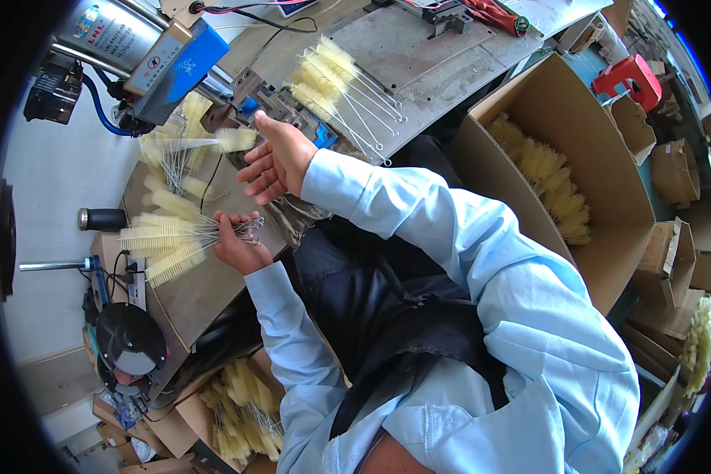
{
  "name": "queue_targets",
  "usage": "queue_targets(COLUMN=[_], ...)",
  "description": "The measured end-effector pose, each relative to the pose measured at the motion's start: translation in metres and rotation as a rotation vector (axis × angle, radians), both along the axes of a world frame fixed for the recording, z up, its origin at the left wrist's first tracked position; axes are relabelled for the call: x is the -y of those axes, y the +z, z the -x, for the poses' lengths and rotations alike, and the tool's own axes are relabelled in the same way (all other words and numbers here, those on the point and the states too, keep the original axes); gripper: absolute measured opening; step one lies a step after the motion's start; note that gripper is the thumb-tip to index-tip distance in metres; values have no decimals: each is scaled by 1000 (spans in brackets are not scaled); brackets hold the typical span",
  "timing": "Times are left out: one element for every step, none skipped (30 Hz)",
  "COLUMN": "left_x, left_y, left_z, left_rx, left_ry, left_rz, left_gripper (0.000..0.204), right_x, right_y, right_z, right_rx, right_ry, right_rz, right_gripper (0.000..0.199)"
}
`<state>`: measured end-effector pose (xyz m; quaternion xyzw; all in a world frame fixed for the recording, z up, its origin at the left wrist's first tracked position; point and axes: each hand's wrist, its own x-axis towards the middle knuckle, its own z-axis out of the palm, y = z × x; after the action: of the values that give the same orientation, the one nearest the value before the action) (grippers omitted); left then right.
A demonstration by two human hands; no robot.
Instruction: Assembling and packaging industrial or cleaning brushes using a manual press machine.
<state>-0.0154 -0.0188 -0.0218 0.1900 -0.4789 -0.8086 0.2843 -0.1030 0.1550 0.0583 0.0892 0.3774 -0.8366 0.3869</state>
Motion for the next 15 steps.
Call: queue_targets(left_x=[1,2,3,3,4,6,7,8,7,3,1,1,3,5,8], left_y=[-1,-2,-3,-6,-9,-11,-11,-11,-12,-7,-4,-5,-5,-6,-6], left_z=[-1,-2,-3,-2,-2,-3,-2,-2,-2,-3,-3,-3,-3,-3,-4], left_rx=[-15,-30,-30,-37,-44,-44,-40,-36,-36,-37,-37,-36,-35,-33,-32], left_ry=[-3,-4,1,-23,-47,-44,-64,-84,-86,-80,-75,-78,-69,-60,-59], left_rz=[-17,-33,-35,-43,-51,-51,-15,22,23,-22,-67,-67,-55,-44,-45], left_gripper=[29,29,29,29,30,30,30,30,30,29,28,28,26,23,23], right_x=[1,3,7,10,14,22,30,36,38,39,39,39,40,38,35], right_y=[9,13,13,14,15,12,8,5,1,-5,-11,-17,-5,-7,-11], right_z=[-1,-1,-2,-2,-2,-2,-3,-3,-3,-4,-7,-9,-16,-15,-13], right_rx=[47,94,95,96,97,97,120,143,124,125,111,97,108,109,65], right_ry=[6,13,18,19,20,23,-23,-71,-83,-83,-59,-35,-84,-83,15], right_rz=[48,97,95,140,186,186,212,239,171,172,185,198,75,75,34], right_gripper=[63,62,62,58,55,55,48,42,29,29,26,24,24,24,26])
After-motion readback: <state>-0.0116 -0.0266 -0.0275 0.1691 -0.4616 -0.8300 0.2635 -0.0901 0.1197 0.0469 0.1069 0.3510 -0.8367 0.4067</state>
